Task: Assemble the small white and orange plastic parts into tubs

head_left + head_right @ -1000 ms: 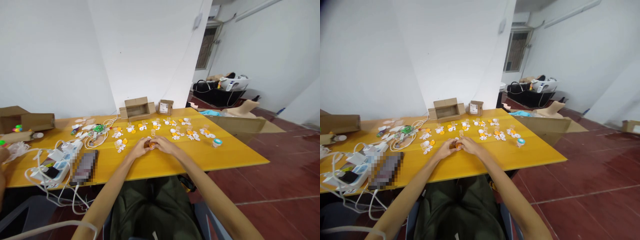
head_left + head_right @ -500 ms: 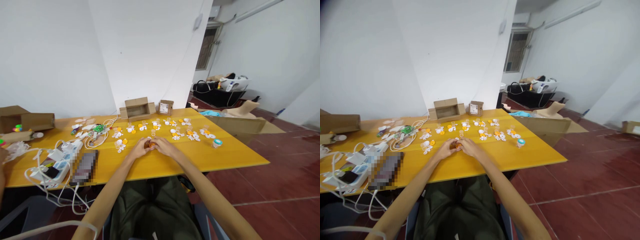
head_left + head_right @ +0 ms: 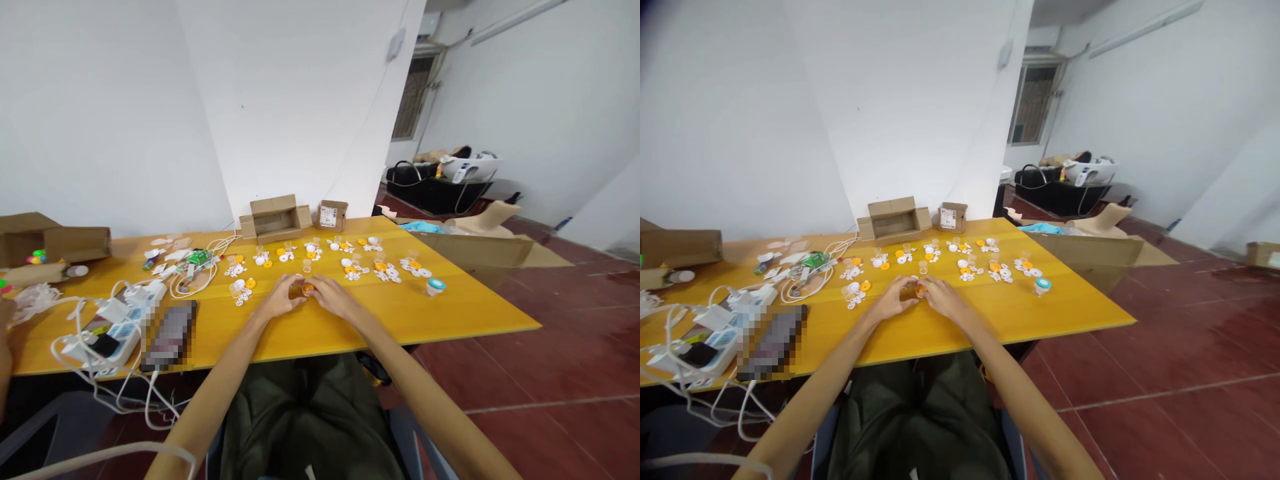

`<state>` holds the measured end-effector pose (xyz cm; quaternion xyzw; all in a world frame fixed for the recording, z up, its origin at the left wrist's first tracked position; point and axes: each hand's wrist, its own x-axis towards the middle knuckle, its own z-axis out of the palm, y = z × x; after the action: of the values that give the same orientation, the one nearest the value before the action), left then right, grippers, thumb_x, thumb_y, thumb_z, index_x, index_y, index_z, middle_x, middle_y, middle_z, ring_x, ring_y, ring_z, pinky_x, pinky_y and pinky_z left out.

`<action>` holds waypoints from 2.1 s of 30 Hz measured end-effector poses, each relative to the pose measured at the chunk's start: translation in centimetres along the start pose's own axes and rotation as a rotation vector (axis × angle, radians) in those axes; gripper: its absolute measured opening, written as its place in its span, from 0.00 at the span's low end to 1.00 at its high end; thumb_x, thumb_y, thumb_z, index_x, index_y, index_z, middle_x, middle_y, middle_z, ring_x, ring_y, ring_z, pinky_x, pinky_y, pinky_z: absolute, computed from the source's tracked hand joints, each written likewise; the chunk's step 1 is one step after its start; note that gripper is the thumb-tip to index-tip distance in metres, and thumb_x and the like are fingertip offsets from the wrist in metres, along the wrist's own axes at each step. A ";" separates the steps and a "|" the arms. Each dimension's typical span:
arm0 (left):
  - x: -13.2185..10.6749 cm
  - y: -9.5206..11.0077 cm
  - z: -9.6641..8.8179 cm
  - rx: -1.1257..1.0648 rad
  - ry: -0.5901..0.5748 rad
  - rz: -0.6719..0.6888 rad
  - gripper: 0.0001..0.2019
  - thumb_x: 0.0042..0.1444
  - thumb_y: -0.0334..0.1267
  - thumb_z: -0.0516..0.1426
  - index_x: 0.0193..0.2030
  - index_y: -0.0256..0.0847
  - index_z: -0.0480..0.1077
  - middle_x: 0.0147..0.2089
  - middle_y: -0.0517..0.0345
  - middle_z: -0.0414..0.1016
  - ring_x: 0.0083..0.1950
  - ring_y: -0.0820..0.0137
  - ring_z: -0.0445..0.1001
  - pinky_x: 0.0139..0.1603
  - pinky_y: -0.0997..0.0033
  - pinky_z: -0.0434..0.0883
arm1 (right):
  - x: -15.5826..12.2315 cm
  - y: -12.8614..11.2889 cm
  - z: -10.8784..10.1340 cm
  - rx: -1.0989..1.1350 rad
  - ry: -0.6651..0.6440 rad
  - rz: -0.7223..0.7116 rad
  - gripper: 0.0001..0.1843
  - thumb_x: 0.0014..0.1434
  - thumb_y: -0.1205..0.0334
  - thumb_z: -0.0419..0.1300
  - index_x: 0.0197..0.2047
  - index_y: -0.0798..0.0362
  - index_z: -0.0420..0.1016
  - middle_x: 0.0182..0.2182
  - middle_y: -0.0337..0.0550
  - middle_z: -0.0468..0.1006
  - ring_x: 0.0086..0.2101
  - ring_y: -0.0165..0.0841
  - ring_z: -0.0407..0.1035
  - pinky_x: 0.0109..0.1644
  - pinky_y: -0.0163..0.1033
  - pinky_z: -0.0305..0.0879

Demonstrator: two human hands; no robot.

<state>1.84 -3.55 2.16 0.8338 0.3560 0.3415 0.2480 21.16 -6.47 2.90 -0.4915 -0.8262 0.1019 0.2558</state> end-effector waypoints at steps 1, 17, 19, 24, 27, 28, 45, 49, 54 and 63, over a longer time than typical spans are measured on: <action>0.0 0.1 -0.1 0.008 0.004 0.003 0.20 0.52 0.34 0.64 0.53 0.44 0.73 0.52 0.52 0.77 0.56 0.60 0.73 0.62 0.56 0.68 | -0.1 -0.1 0.0 -0.012 0.001 0.019 0.16 0.65 0.70 0.54 0.53 0.51 0.76 0.48 0.50 0.78 0.49 0.37 0.73 0.54 0.40 0.66; 0.2 -0.5 -1.1 0.231 0.214 -0.158 0.13 0.53 0.28 0.57 0.45 0.44 0.73 0.48 0.53 0.75 0.55 0.58 0.71 0.60 0.55 0.67 | -1.6 0.9 -1.2 -0.184 0.083 0.240 0.11 0.67 0.66 0.53 0.48 0.53 0.76 0.46 0.51 0.78 0.48 0.38 0.72 0.52 0.38 0.65; 0.2 -0.6 -1.1 0.242 0.199 -0.154 0.13 0.54 0.28 0.57 0.45 0.45 0.73 0.48 0.53 0.75 0.56 0.58 0.71 0.61 0.55 0.67 | -1.6 1.1 -1.3 -0.188 0.094 0.254 0.11 0.67 0.65 0.53 0.47 0.52 0.76 0.46 0.52 0.79 0.46 0.39 0.73 0.50 0.39 0.65; 0.1 -0.7 -1.0 0.262 0.083 -0.121 0.17 0.57 0.32 0.56 0.54 0.46 0.72 0.54 0.52 0.74 0.58 0.58 0.69 0.64 0.53 0.64 | -1.2 1.9 -1.1 -0.196 0.123 0.300 0.12 0.67 0.63 0.53 0.46 0.51 0.77 0.46 0.54 0.79 0.46 0.42 0.73 0.48 0.41 0.67; 0.0 -0.6 -1.0 0.270 -0.001 -0.101 0.21 0.60 0.37 0.56 0.61 0.48 0.69 0.62 0.51 0.71 0.62 0.57 0.65 0.65 0.50 0.63 | -0.7 2.6 -0.9 -0.208 0.145 0.302 0.12 0.67 0.63 0.54 0.46 0.50 0.78 0.44 0.52 0.79 0.45 0.42 0.74 0.47 0.41 0.67; -0.1 -0.6 -1.0 0.270 -0.018 -0.094 0.22 0.61 0.39 0.56 0.62 0.50 0.68 0.63 0.51 0.70 0.64 0.57 0.64 0.66 0.49 0.62 | -0.5 2.8 -0.8 -0.210 0.154 0.292 0.11 0.67 0.63 0.54 0.46 0.49 0.78 0.44 0.52 0.80 0.44 0.42 0.74 0.47 0.41 0.68; -0.1 -0.7 -0.8 0.297 -0.031 -0.097 0.13 0.60 0.33 0.55 0.50 0.48 0.72 0.55 0.54 0.74 0.56 0.59 0.68 0.62 0.52 0.63 | 2.3 0.8 -0.1 -0.135 0.094 0.222 0.17 0.67 0.68 0.52 0.55 0.52 0.76 0.50 0.52 0.79 0.50 0.39 0.74 0.54 0.40 0.67; -0.1 -0.5 -0.8 0.287 -0.027 -0.100 0.15 0.61 0.34 0.55 0.53 0.49 0.72 0.55 0.54 0.73 0.56 0.59 0.68 0.62 0.53 0.63 | 2.1 1.1 0.0 -0.114 0.116 0.204 0.17 0.66 0.67 0.52 0.54 0.51 0.76 0.49 0.51 0.79 0.49 0.38 0.74 0.54 0.40 0.67; -0.1 -0.3 -0.8 0.281 -0.043 -0.083 0.17 0.64 0.40 0.54 0.59 0.52 0.70 0.60 0.54 0.71 0.61 0.58 0.66 0.65 0.51 0.62 | 1.8 1.1 0.2 -0.066 0.148 0.214 0.17 0.67 0.67 0.51 0.55 0.51 0.75 0.49 0.51 0.79 0.49 0.39 0.73 0.54 0.40 0.67; -0.1 -0.6 -0.7 0.303 0.049 -0.129 0.18 0.53 0.29 0.58 0.51 0.47 0.72 0.52 0.52 0.73 0.57 0.56 0.69 0.61 0.54 0.66 | 0.0 0.7 0.2 -0.148 0.263 0.158 0.15 0.69 0.63 0.49 0.46 0.50 0.78 0.45 0.50 0.78 0.45 0.40 0.72 0.49 0.41 0.68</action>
<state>1.05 -3.13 2.22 0.8284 0.4622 0.2876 0.1321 21.54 -6.14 2.42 -0.5817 -0.7496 -0.0046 0.3158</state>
